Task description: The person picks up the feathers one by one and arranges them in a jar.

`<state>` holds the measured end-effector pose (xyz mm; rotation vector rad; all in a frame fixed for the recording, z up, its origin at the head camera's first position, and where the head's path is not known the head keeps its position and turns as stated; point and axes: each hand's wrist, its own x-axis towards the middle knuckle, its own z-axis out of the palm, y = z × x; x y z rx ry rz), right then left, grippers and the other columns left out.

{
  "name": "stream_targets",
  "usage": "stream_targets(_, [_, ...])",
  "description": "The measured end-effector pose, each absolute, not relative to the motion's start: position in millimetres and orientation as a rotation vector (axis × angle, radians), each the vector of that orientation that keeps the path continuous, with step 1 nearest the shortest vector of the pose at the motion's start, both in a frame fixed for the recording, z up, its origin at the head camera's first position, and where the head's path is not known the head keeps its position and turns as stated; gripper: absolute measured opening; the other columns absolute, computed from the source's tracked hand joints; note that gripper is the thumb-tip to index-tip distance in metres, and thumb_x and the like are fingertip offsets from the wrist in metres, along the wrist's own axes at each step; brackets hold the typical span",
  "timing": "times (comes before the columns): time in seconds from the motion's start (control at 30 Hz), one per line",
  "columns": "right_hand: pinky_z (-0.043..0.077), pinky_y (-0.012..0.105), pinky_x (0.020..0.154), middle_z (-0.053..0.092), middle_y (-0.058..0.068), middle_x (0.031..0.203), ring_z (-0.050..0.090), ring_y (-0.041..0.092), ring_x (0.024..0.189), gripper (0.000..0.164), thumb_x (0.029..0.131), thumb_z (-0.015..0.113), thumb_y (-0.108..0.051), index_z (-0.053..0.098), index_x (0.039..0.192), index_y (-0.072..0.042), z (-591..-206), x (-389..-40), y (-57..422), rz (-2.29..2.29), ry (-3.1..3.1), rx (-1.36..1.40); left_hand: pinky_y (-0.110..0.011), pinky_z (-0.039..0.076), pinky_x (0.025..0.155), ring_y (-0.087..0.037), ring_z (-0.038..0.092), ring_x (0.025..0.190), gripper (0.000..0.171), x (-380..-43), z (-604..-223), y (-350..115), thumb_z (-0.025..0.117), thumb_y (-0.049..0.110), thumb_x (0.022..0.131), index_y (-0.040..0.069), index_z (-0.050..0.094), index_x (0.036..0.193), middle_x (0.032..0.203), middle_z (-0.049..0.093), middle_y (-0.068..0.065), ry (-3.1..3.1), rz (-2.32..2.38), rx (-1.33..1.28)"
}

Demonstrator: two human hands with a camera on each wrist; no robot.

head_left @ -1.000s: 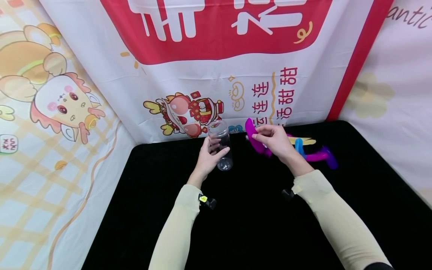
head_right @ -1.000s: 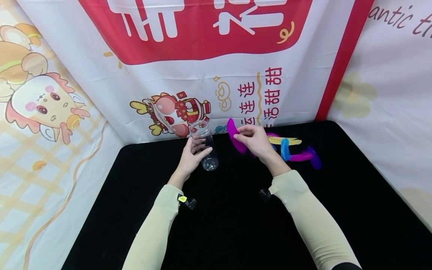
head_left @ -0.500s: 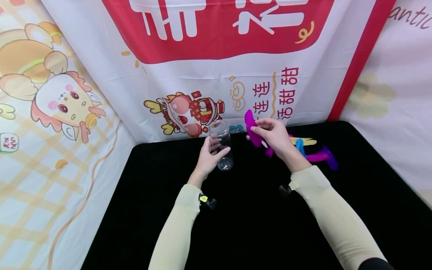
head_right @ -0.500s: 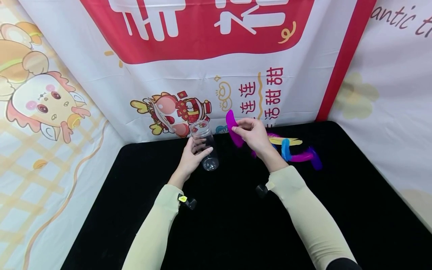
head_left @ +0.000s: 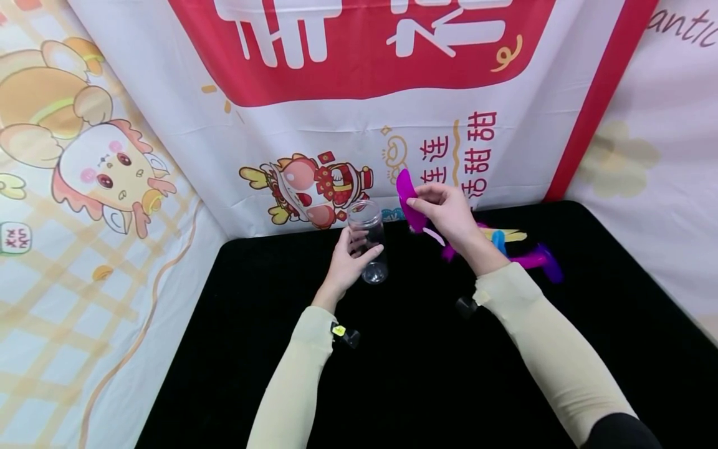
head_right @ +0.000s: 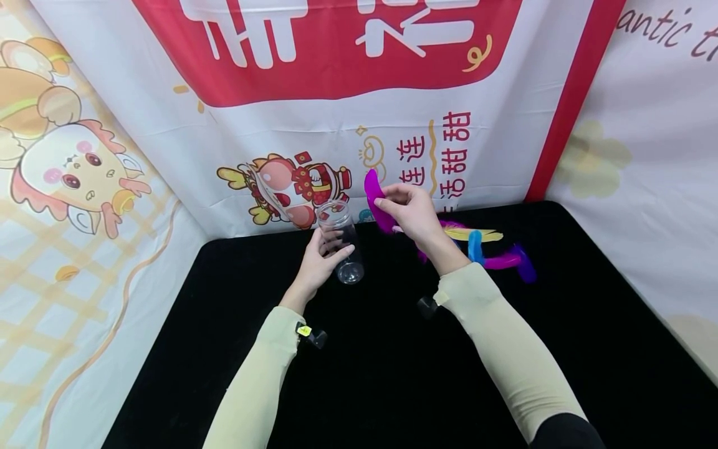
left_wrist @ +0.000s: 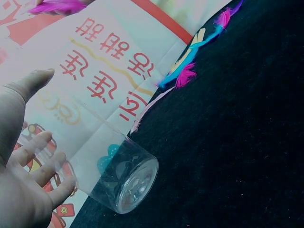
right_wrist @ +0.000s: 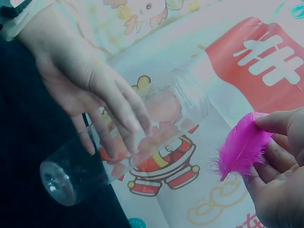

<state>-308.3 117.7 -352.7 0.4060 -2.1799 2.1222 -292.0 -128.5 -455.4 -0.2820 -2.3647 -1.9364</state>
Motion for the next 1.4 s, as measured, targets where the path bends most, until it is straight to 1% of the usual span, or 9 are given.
stream_targets(0.17, [0.056,0.024,0.076,0.077,0.0,0.093,0.07,0.013,0.086,0.024,0.091,0.08,-0.017,0.073,0.109,-0.002,-343.0,-311.3,108.9,2.133,-2.153,0.373,-0.054,0.041,0.112,-0.029,0.054,0.132,0.063,-292.2,-454.2,-128.2,0.08,0.037,0.09,0.021,0.046,0.14,0.139,0.057,-0.004,-2.367,-1.932,-0.269])
stream_targets(0.23, [0.057,0.025,0.078,0.077,0.0,0.093,0.07,0.014,0.088,0.023,0.091,0.08,-0.015,0.074,0.109,-0.001,-339.9,-311.8,105.8,2.143,-2.13,0.376,-0.053,0.041,0.112,-0.028,0.054,0.132,0.062,-292.2,-453.6,-127.9,0.08,0.037,0.09,0.021,0.046,0.14,0.139,0.057,-0.003,-2.371,-1.927,-0.271])
stream_targets(0.47, [0.055,0.026,0.082,0.077,0.001,0.09,0.07,0.012,0.087,0.019,0.09,0.08,-0.01,0.074,0.106,-0.001,-334.8,-315.2,95.2,2.203,-2.029,0.405,-0.055,0.039,0.113,-0.031,0.052,0.134,0.066,-291.2,-452.9,-130.0,0.08,0.036,0.091,0.017,0.044,0.142,0.142,0.055,-0.009,-2.375,-1.954,-0.277])
stream_targets(0.63, [0.055,0.026,0.082,0.077,0.003,0.089,0.069,0.011,0.084,0.016,0.09,0.078,-0.005,0.074,0.105,-0.001,-331.6,-317.4,87.1,2.309,-1.912,0.431,-0.053,0.041,0.112,-0.028,0.053,0.132,0.063,-290.0,-452.9,-130.6,0.08,0.037,0.091,0.02,0.045,0.141,0.14,0.056,-0.005,-2.387,-1.936,-0.264])
stream_targets(0.9, [0.054,0.027,0.082,0.075,0.001,0.085,0.068,0.012,0.082,0.009,0.09,0.077,-0.003,0.076,0.098,-0.007,-324.2,-319.0,74.9,2.386,-1.801,0.444,-0.053,0.041,0.112,-0.027,0.054,0.131,0.061,-291.7,-454.0,-130.5,0.079,0.037,0.092,0.023,0.046,0.141,0.139,0.056,-0.002,-2.396,-1.932,-0.264])
stream_targets(1.17, [0.055,0.026,0.08,0.076,0.003,0.088,0.069,0.012,0.084,0.009,0.091,0.076,-0.002,0.076,0.098,-0.006,-318.9,-324.4,65.5,2.428,-1.746,0.453,-0.053,0.041,0.111,-0.029,0.053,0.132,0.061,-292.1,-451.9,-130.2,0.079,0.037,0.091,0.019,0.046,0.14,0.144,0.054,-0.011,-2.402,-1.937,-0.264])
stream_targets(1.3, [0.056,0.025,0.077,0.076,0.003,0.089,0.069,0.012,0.082,0.009,0.091,0.076,-0.002,0.075,0.099,-0.006,-318.2,-326.5,61.2,2.438,-1.728,0.437,-0.051,0.042,0.112,-0.027,0.053,0.132,0.06,-291.2,-452.3,-129.4,0.079,0.037,0.091,0.021,0.047,0.138,0.141,0.054,-0.007,-2.414,-1.923,-0.243])
stream_targets(1.4, [0.055,0.025,0.074,0.076,0.005,0.091,0.069,0.012,0.081,0.011,0.09,0.077,-0.002,0.075,0.101,-0.005,-318.5,-328.5,57.4,2.436,-1.711,0.44,-0.05,0.043,0.111,-0.024,0.054,0.131,0.058,-291.3,-452.9,-129.1,0.079,0.037,0.091,0.023,0.048,0.137,0.138,0.056,-0.001,-2.417,-1.902,-0.227])
